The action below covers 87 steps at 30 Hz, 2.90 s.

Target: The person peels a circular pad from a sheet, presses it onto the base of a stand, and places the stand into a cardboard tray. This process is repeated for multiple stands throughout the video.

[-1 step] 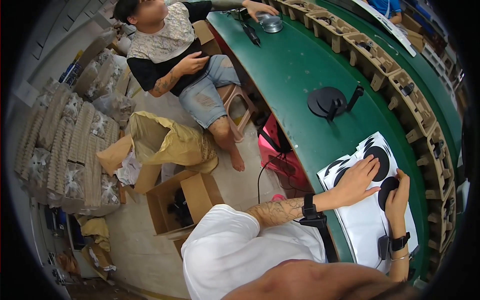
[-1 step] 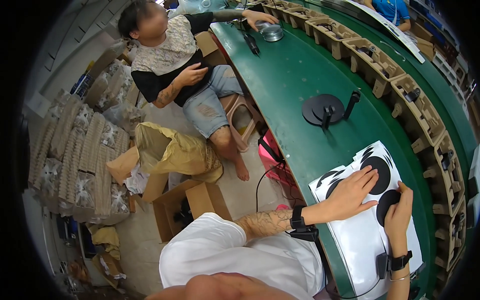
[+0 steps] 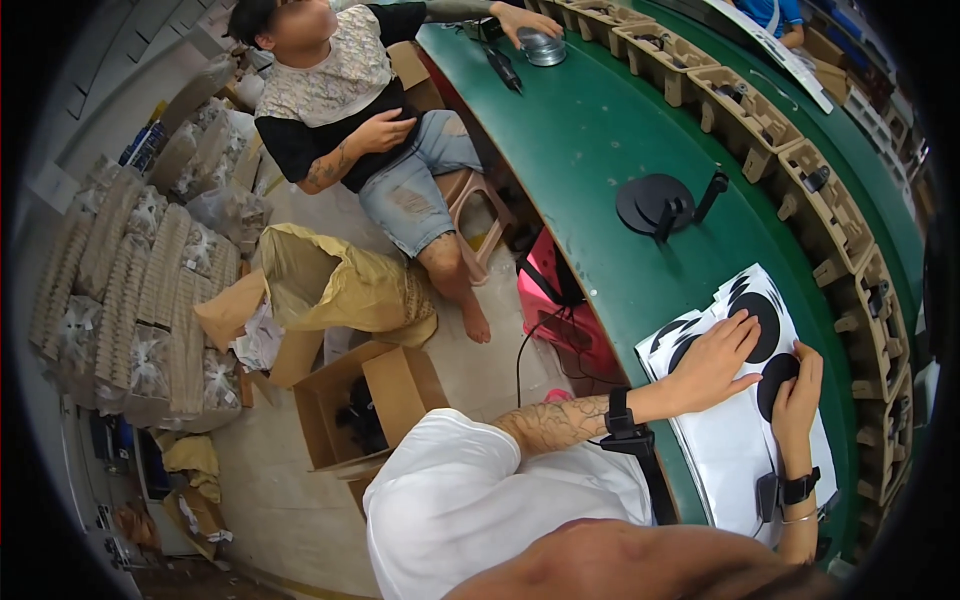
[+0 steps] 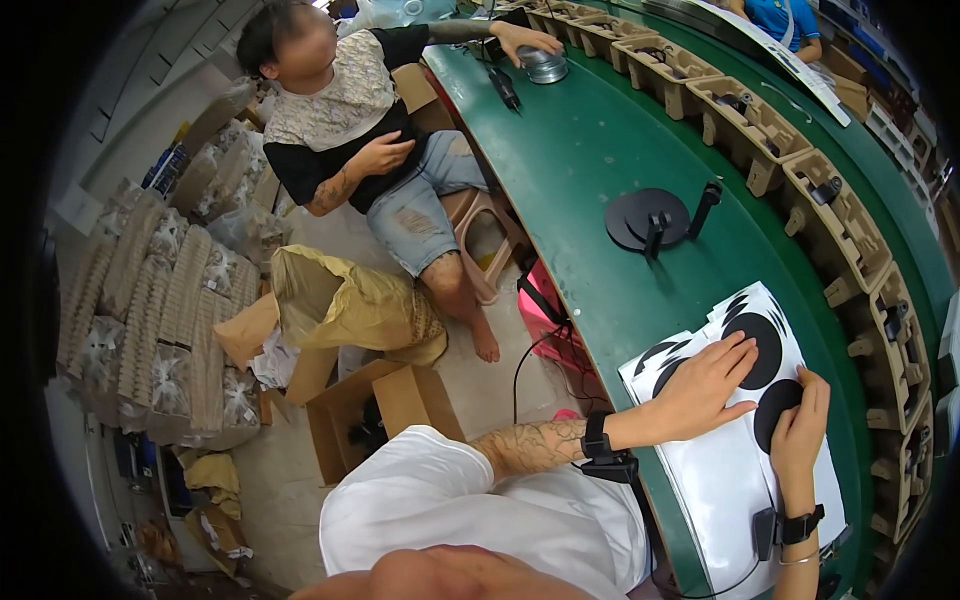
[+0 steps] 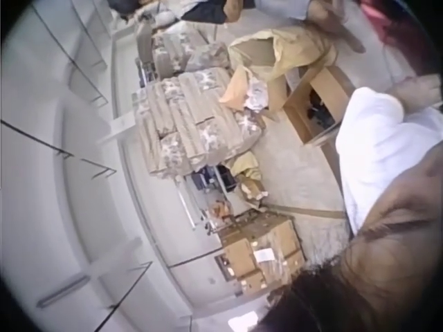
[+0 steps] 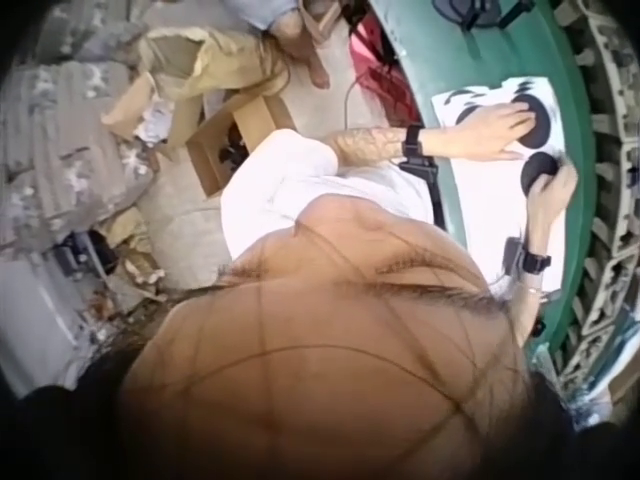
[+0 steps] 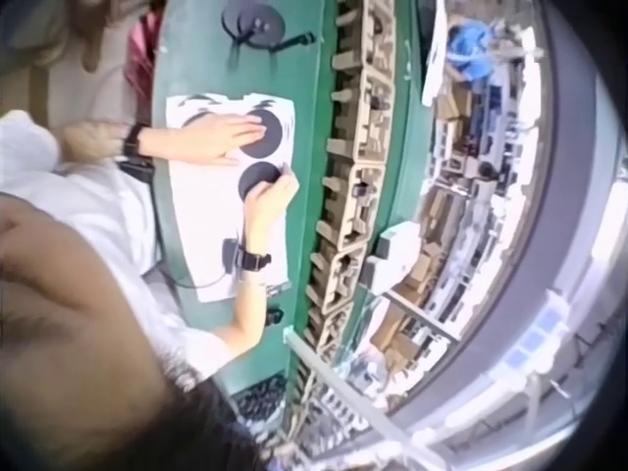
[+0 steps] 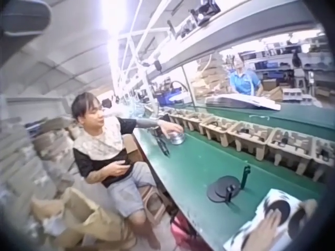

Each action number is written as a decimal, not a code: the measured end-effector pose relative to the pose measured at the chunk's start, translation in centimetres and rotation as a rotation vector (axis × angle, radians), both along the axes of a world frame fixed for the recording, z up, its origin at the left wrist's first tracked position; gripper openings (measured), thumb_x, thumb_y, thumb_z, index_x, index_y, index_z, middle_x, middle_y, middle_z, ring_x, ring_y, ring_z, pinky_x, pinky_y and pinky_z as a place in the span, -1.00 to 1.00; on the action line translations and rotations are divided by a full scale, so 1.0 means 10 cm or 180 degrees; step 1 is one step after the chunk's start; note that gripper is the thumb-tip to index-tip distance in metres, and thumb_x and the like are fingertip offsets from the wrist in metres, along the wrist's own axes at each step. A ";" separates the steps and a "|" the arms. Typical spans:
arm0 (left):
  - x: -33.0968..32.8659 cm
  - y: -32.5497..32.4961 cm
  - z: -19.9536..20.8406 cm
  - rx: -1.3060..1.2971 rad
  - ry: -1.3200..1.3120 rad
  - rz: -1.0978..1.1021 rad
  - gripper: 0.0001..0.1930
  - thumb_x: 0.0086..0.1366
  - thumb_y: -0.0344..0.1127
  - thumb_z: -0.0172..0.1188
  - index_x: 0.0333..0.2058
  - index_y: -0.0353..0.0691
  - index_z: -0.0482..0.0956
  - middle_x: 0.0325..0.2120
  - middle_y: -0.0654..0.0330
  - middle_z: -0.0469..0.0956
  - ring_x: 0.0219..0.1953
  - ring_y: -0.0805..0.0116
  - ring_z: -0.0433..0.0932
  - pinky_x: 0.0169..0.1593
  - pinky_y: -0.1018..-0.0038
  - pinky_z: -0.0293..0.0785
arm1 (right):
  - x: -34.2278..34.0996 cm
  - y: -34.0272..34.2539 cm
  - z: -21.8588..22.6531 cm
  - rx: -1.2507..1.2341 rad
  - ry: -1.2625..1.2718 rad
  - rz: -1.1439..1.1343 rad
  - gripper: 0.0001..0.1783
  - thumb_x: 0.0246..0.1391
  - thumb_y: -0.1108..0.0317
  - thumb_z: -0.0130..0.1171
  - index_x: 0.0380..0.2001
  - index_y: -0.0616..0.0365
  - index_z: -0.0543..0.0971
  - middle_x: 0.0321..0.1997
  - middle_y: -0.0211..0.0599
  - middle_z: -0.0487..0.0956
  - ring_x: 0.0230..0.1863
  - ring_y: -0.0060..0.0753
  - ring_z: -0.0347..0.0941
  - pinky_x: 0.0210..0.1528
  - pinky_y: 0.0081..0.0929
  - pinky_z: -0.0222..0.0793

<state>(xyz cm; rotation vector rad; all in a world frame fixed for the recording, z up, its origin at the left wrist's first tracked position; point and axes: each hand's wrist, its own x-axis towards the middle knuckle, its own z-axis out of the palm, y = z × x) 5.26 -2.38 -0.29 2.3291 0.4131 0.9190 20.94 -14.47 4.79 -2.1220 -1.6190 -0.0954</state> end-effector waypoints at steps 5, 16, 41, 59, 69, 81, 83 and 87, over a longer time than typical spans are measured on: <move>-0.03 0.03 0.02 -0.0029 0.0000 -0.0015 -0.31 0.17 -0.08 0.19 0.11 -0.50 0.26 0.13 -0.12 0.27 0.24 -0.04 0.18 0.22 0.23 0.23 | -0.01 0.01 0.05 -0.0028 -0.0112 0.0017 -0.56 -0.17 0.72 -0.19 -0.14 0.36 0.44 -0.03 -0.03 0.38 0.00 -0.03 0.36 0.12 -0.35 0.26; -0.04 0.24 0.02 -0.0171 0.0016 0.0032 -0.31 0.16 -0.07 0.20 0.10 -0.50 0.26 0.13 -0.13 0.27 0.23 -0.06 0.18 0.22 0.22 0.23 | -0.03 0.36 0.03 -0.0217 -0.0016 -0.0121 -0.56 -0.27 0.72 -0.21 -0.18 0.37 0.33 -0.16 0.01 0.30 -0.03 0.05 0.27 0.10 -0.29 0.20; -0.22 0.37 0.12 0.0028 0.0017 -0.0068 -0.48 0.20 -0.25 0.08 0.03 -0.55 0.31 0.08 -0.18 0.32 0.19 -0.10 0.21 0.21 0.20 0.21 | -0.53 -1.15 0.34 0.0820 -0.0085 -0.0605 -0.79 -0.12 0.73 0.08 -0.35 0.30 0.46 -0.23 -0.13 0.51 -0.15 -0.21 0.47 -0.03 -0.39 0.34; -0.86 3.32 0.14 -0.0073 0.2105 -0.0387 0.00 -0.16 -0.15 0.43 0.27 -0.06 0.09 0.35 0.12 -0.05 0.38 -0.09 -0.17 0.32 -0.02 -0.04 | -1.30 -1.56 0.28 0.1688 0.0199 -0.1643 -0.84 0.07 0.71 0.06 -0.27 0.31 0.44 -0.14 -0.15 0.50 -0.09 -0.31 0.47 -0.03 -0.47 0.40; -0.85 3.66 0.26 0.0643 0.1720 -0.1117 0.03 -0.40 -0.23 0.59 0.15 -0.31 0.28 0.04 0.01 0.41 0.09 0.10 0.40 0.12 0.33 0.33 | -1.69 -1.02 0.09 0.1791 0.0601 -0.1542 -0.81 -0.11 0.79 0.07 -0.42 0.31 0.45 -0.31 -0.19 0.48 -0.20 -0.25 0.50 -0.06 -0.43 0.40; -1.67 0.89 0.83 -0.4418 -0.2063 -0.1854 -0.21 0.12 0.20 -0.12 0.22 -0.21 0.19 0.07 -0.16 0.35 0.08 -0.12 0.40 0.13 0.17 0.37 | -2.28 -0.38 0.25 0.2606 0.2884 -0.0692 -0.78 -0.27 0.72 0.28 -0.56 0.31 0.44 -0.54 -0.32 0.47 -0.49 -0.49 0.45 -0.39 -0.54 0.45; -1.56 0.54 0.83 -0.5339 -0.1866 -0.2078 -0.20 0.18 0.26 -0.22 0.23 -0.24 0.17 0.05 -0.19 0.38 0.08 -0.07 0.41 0.12 0.18 0.37 | -2.42 -0.20 0.30 0.2841 0.4305 -0.0491 -0.78 -0.17 0.70 0.26 -0.51 0.26 0.42 -0.49 -0.34 0.45 -0.52 -0.57 0.43 -0.43 -0.60 0.51; -1.51 0.27 0.82 -0.5519 -0.1634 -0.1918 -0.20 0.25 0.25 -0.33 0.24 -0.29 0.15 0.06 -0.17 0.39 0.10 0.04 0.41 0.12 0.21 0.36 | -2.54 -0.06 0.32 0.2923 0.4958 -0.0456 -0.84 -0.09 0.68 0.21 -0.48 0.27 0.44 -0.48 -0.30 0.51 -0.48 -0.53 0.52 -0.41 -0.58 0.53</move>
